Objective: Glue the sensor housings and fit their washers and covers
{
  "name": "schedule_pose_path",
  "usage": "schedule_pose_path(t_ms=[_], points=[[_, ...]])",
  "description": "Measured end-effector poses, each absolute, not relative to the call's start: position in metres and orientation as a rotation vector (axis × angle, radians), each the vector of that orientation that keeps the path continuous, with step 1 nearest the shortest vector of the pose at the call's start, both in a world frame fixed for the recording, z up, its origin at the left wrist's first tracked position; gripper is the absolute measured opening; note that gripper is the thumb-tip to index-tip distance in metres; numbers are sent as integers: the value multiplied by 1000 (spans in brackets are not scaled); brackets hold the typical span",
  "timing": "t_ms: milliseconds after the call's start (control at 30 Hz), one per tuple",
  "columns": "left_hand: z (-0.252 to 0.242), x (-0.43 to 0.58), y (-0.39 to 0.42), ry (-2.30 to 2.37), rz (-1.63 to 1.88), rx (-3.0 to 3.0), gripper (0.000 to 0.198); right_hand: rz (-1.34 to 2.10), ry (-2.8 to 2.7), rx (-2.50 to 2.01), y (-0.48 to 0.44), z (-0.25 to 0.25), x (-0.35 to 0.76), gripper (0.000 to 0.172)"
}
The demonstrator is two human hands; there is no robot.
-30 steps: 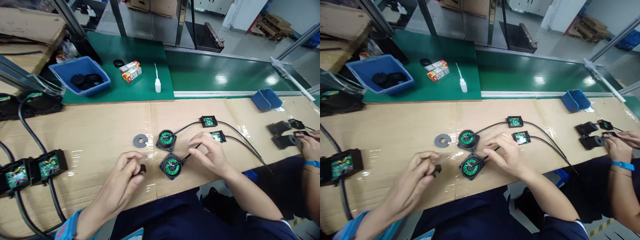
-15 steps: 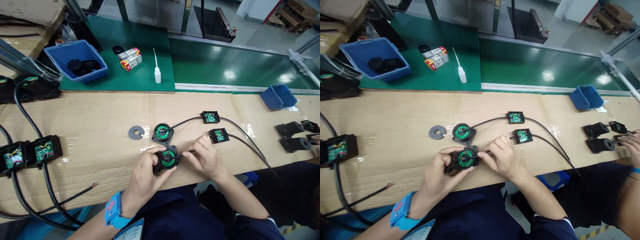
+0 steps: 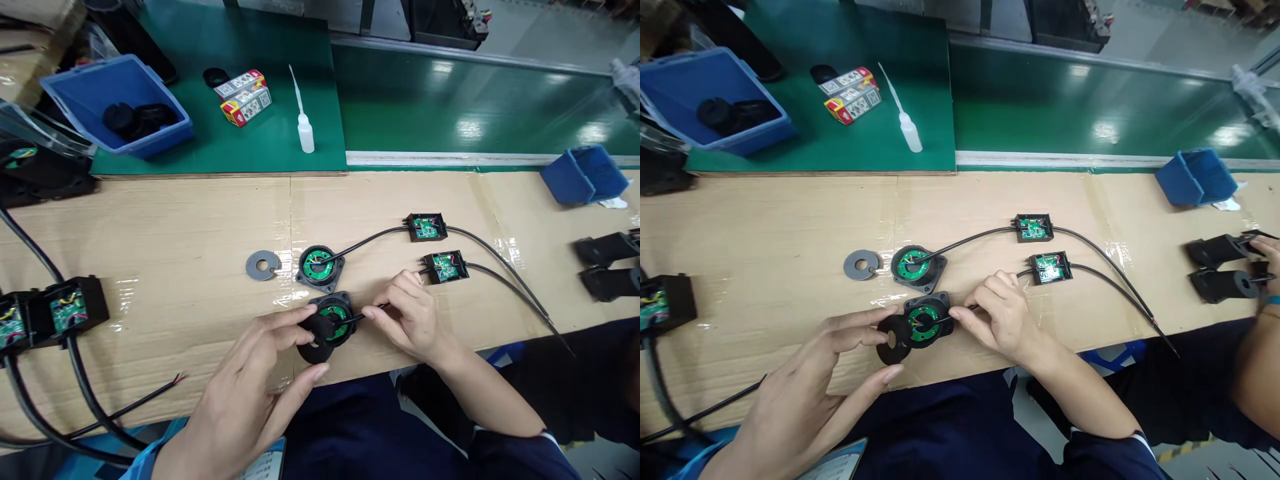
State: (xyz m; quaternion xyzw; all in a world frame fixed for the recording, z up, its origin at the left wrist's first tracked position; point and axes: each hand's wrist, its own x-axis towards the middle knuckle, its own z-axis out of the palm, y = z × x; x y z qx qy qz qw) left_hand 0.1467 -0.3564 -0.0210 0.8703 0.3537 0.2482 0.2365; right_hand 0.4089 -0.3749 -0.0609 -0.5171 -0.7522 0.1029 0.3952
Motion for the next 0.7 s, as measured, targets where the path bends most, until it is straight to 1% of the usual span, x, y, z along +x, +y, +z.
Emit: schedule_pose_path(t_ms=[100, 167, 400, 533, 633, 700], points=[[-24, 157, -353, 942, 677, 2458, 48, 267, -1904, -1312, -375, -61, 409, 21], [-27, 163, -350, 918, 643, 2520, 55, 262, -1901, -1321, -376, -61, 409, 22], [-33, 169, -344, 915, 587, 2638, 55, 253, -1894, -1327, -376, -64, 408, 23], [-25, 169, -338, 880, 500, 2676, 49, 218, -1916, -1337, -378, -61, 410, 23], [-17, 172, -334, 901, 453, 2704, 46, -24, -1966, -1310, -385, -56, 412, 14], [-14, 174, -333, 910, 397, 2742, 44, -220, -2068, -1164, -389, -53, 412, 11]])
